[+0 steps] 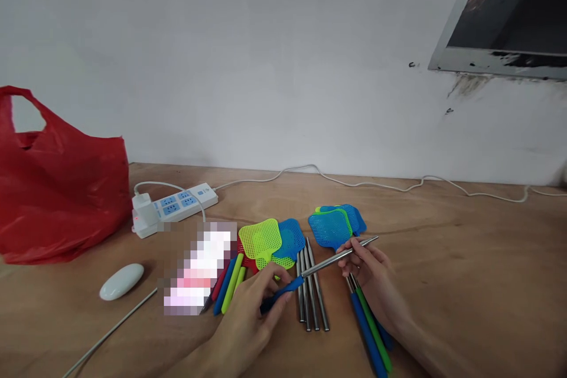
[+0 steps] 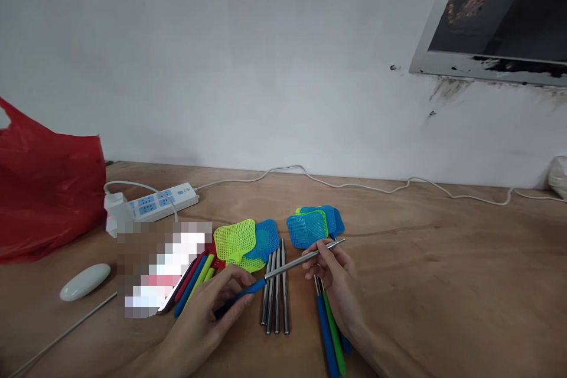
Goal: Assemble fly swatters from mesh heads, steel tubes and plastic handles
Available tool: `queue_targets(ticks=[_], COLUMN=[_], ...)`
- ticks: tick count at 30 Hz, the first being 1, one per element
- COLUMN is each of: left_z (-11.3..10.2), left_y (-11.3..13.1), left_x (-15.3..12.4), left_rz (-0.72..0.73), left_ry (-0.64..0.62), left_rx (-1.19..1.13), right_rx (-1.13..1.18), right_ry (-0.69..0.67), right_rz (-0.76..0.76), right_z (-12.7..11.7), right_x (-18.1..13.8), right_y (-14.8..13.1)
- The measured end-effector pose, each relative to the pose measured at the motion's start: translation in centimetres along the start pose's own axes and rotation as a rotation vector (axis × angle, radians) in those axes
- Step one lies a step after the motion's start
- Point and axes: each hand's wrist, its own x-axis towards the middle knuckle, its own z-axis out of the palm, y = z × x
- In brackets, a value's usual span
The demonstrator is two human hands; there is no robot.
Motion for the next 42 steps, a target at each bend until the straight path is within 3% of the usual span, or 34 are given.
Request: queue_targets(ticks=[6,11,18,26,29,35,38,42], left_z=[0.1,0.1,0.3,0.4,0.1,-0.5,-0.3,-0.5], left_y=[0.3,0.7,1.0,0.8,1.2,0.1,-0.5,0.1], left_x=[0.0,0.4,0.5,0.6,0.6,0.4,0.4,0.5], left_rz=[-0.001,0.003,-0.074,-0.027,0.01,0.206,0.269,0.274], left_ry=[0.032,0.014,0.006,0.016,0.023,0.037,-0.025,-0.094], left_rx=[-0.037,-0.124,-0.311,-0.193,-0.069,0.5,0.668,0.638], right_rx=[-0.052,-0.127,-0.258,-0.194,-0.135,-0.137,-0.136,-0.154], right_ry=[-0.1,-0.283,-0.303,-0.387,-0.324,0.01,0.023,-0.018], right_rz=[0.007,0.14,0.081,0.2,0.211,0.099,0.124,0.143], right_z=[0.2,0.8,0.3,1.1,1.3,0.6,0.5,0.4], right_x=[-0.4,-1.3,-0.9,-1.7,-1.9,-1.0,-0.7,-0.8], right_y=[-0.2,0.1,0.7,0.4,0.2,-0.4,-0.5,-0.2])
